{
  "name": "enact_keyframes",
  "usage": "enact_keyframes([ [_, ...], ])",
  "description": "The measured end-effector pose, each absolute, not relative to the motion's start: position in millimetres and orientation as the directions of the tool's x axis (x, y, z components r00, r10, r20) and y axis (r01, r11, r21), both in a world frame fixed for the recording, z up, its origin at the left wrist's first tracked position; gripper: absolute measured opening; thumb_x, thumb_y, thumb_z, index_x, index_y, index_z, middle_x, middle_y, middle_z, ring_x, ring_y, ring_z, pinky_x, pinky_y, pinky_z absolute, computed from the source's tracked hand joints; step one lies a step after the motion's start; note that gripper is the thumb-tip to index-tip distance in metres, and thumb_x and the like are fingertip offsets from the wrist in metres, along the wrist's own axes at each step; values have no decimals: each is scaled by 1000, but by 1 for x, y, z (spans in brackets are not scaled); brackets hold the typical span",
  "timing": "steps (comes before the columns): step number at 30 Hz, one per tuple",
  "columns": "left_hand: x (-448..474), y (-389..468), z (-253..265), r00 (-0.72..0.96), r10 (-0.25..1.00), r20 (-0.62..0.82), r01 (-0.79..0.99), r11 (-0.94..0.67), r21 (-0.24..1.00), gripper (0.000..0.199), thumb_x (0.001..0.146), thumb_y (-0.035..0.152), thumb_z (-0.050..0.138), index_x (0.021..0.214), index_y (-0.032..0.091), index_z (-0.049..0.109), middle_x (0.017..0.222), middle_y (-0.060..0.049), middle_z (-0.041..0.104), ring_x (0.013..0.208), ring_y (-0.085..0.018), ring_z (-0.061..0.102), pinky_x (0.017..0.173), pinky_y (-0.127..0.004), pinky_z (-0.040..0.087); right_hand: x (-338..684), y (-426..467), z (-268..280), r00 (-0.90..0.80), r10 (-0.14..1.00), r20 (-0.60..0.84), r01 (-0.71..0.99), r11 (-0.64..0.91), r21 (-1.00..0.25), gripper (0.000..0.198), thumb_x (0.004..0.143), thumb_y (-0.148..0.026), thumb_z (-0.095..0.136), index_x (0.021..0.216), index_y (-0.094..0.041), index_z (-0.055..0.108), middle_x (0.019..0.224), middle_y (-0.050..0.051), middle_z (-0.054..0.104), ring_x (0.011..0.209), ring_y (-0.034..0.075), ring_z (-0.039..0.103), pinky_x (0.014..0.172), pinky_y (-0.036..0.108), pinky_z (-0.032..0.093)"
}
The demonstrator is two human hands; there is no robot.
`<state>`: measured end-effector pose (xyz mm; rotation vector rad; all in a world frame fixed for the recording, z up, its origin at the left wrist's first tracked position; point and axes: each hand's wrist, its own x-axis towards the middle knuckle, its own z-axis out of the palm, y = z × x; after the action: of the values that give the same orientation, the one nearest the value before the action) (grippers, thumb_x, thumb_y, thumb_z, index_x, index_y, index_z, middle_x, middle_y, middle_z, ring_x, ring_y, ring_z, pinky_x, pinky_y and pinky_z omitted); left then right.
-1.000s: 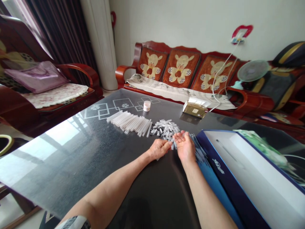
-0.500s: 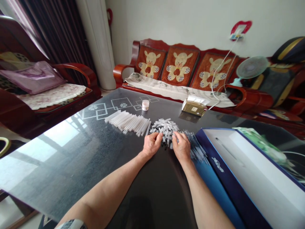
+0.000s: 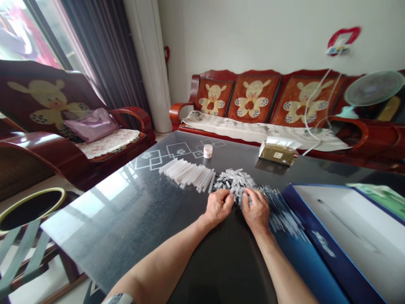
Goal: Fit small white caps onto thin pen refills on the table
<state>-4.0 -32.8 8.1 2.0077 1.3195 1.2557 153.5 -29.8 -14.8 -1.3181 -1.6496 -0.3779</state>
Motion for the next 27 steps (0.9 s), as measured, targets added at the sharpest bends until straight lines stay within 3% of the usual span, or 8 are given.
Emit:
enact_keyframes([
  [3, -2, -32, 8, 146, 855, 498, 615, -473, 631, 28, 92, 33, 47, 75, 18, 64, 68, -1, 58, 65, -11, 54, 66, -21, 45, 155, -29, -15, 47, 578, 815, 862, 389, -326, 22, 90, -24, 49, 98, -18, 69, 91, 10, 71, 85, 23, 65, 82, 37, 50],
  [5, -4, -26, 8, 132, 859, 494, 698, -434, 570, 21, 90, 32, 51, 94, 18, 67, 75, -3, 63, 70, -13, 59, 70, -23, 48, 155, -28, -16, 62, 569, 820, 852, 398, -340, 22, 89, -23, 49, 96, -19, 69, 91, 10, 71, 85, 23, 65, 83, 37, 50],
  [7, -12, -16, 11, 106, 883, 458, 777, -361, 516, 30, 88, 30, 55, 115, 18, 62, 83, -4, 68, 77, -16, 64, 74, -26, 50, 156, -27, -17, 76, 560, 825, 846, 402, -351, 21, 89, -22, 49, 95, -19, 69, 91, 10, 71, 84, 23, 65, 82, 36, 50],
  [9, -27, 0, 19, 93, 907, 411, 856, -284, 433, 36, 89, 29, 54, 124, 19, 57, 91, -6, 69, 85, -18, 66, 77, -28, 50, 156, -26, -18, 83, 552, 830, 841, 408, -355, 21, 88, -21, 49, 93, -19, 69, 90, 9, 71, 83, 23, 65, 82, 36, 50],
  [12, -55, 28, 38, 79, 942, 326, 955, -165, 246, 34, 92, 30, 49, 125, 24, 57, 107, -8, 67, 93, -20, 66, 78, -29, 49, 156, -25, -19, 80, 548, 833, 838, 416, -355, 20, 88, -20, 49, 91, -18, 69, 88, 8, 71, 82, 22, 65, 81, 35, 50],
  [16, -88, 59, 55, 30, 973, 229, 992, -57, 112, 33, 92, 30, 48, 122, 24, 60, 111, -10, 64, 96, -22, 65, 79, -31, 48, 156, -25, -20, 92, 560, 823, 829, 414, -375, 20, 88, -20, 49, 90, -19, 69, 87, 8, 71, 82, 22, 64, 81, 34, 49],
  [27, -104, 65, 51, 52, 978, 201, 997, -61, 39, 30, 92, 29, 47, 115, 22, 64, 112, -11, 61, 103, -24, 60, 87, -33, 45, 155, -24, -22, 108, 570, 815, 820, 412, -397, 19, 87, -18, 50, 91, -19, 68, 87, 7, 71, 82, 21, 64, 81, 34, 47],
])
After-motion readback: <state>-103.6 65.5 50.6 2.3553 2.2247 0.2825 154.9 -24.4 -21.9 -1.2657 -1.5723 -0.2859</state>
